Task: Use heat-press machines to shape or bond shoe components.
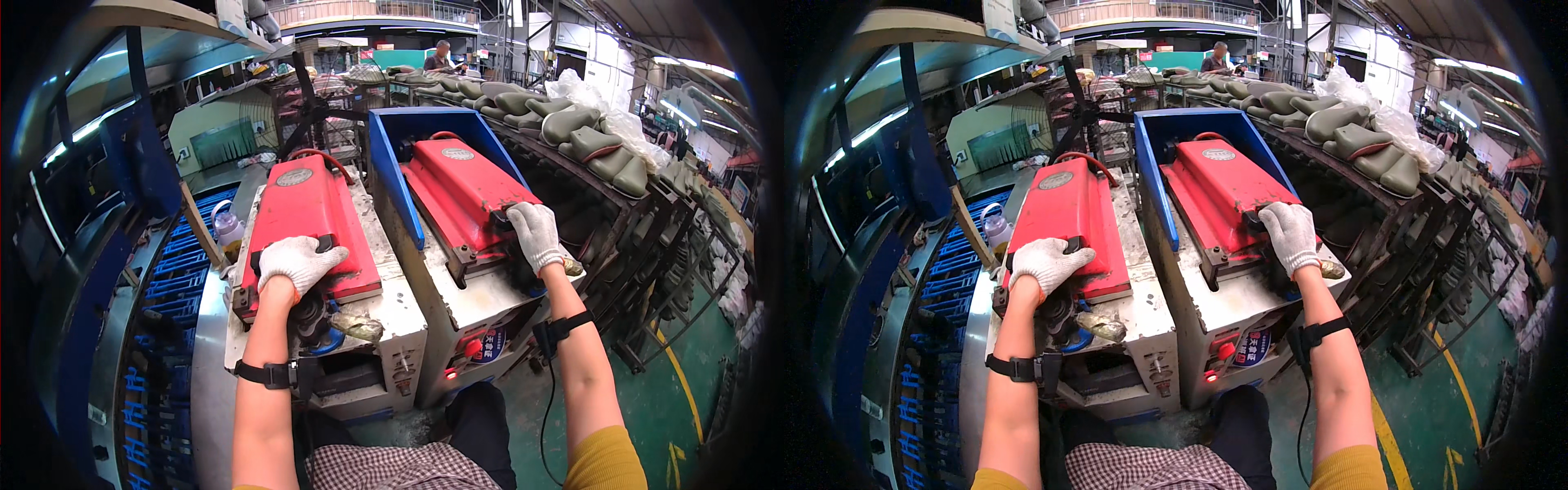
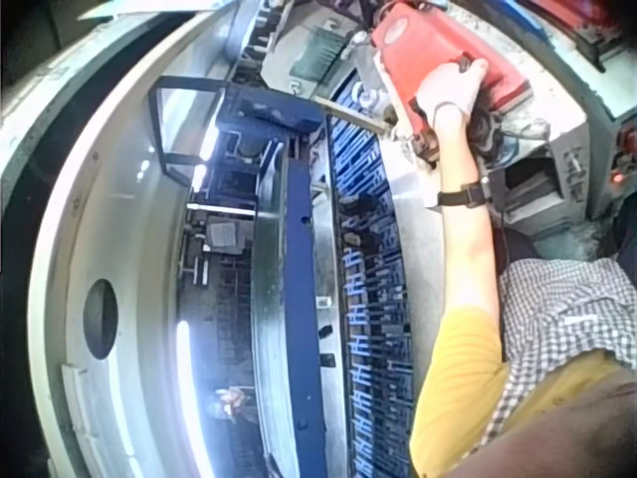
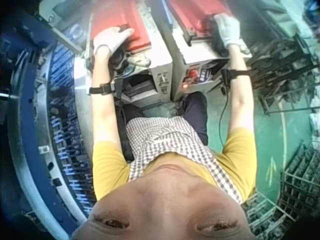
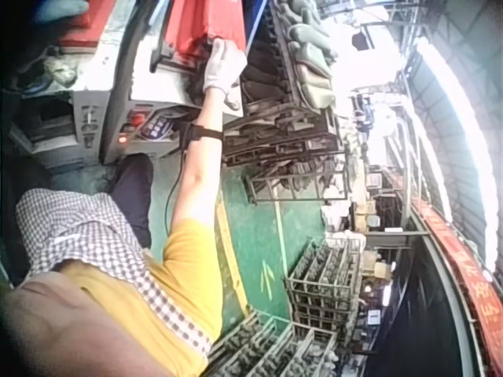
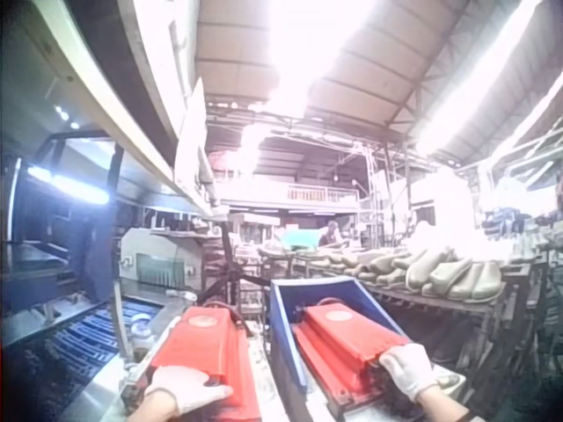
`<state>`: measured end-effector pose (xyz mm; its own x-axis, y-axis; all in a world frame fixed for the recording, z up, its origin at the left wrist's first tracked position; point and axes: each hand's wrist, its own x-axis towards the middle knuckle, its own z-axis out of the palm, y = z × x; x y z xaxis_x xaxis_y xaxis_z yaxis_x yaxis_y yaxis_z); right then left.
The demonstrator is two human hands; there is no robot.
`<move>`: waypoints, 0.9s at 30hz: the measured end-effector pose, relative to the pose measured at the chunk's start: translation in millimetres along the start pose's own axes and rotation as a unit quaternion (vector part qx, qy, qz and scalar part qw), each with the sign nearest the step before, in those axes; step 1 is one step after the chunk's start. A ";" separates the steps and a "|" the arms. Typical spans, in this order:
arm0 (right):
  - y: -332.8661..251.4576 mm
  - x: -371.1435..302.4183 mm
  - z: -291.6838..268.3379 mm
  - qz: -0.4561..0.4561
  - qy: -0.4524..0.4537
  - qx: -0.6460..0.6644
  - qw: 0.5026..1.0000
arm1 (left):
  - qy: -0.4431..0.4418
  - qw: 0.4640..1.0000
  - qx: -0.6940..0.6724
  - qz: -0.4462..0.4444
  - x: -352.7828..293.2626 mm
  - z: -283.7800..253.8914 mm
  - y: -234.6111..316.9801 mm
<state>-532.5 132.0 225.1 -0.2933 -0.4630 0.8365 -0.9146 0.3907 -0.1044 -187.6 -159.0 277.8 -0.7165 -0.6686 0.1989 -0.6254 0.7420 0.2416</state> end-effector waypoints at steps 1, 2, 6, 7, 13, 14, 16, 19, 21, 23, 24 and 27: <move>0.4 -0.1 -0.1 0.000 0.000 -0.001 1.000 | 0.000 1.000 0.000 0.001 0.2 0.6 0.1; 0.5 0.0 0.0 -0.004 0.004 0.001 1.000 | 0.003 1.000 0.000 0.002 0.4 1.1 0.0; 0.2 0.7 -0.3 -0.003 0.004 0.007 1.000 | 0.006 1.000 0.005 0.004 0.5 0.7 0.4; 0.1 0.8 -0.5 -0.003 0.004 0.007 1.000 | 0.005 1.000 0.005 0.004 0.9 1.3 0.0; -4.3 2.0 -1.9 -0.004 0.009 0.006 1.000 | 0.021 1.000 0.009 0.006 0.9 4.2 -2.1; -4.9 2.4 -1.1 -0.006 0.011 0.007 1.000 | 0.023 1.000 0.009 0.005 0.2 4.0 -2.9; -3.1 1.2 -1.5 -0.006 0.011 0.005 1.000 | 0.025 1.000 0.007 0.008 0.7 5.8 -1.8; -1.6 0.7 -1.2 -0.009 0.021 0.005 1.000 | 0.038 0.999 0.009 0.011 -0.3 6.5 -0.2; -2.4 1.2 -2.0 -0.013 0.021 0.010 1.000 | 0.039 0.999 0.011 0.008 -0.9 6.4 0.2; -1.4 1.5 -1.0 -0.012 0.018 0.010 1.000 | 0.041 0.999 0.013 0.006 -0.9 7.2 -0.7; -1.0 1.5 -0.7 -0.011 0.014 0.010 1.000 | 0.042 0.999 0.014 0.005 -0.8 7.5 -1.0; -0.9 1.5 -1.0 -0.010 0.010 0.009 1.000 | 0.041 0.999 0.015 0.004 -2.2 5.5 0.9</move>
<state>-531.8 131.7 227.0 -0.2694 -0.4546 0.8490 -0.9250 0.3676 -0.0967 -188.3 -156.6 272.4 -0.6943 -0.6637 0.2782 -0.6294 0.7475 0.2124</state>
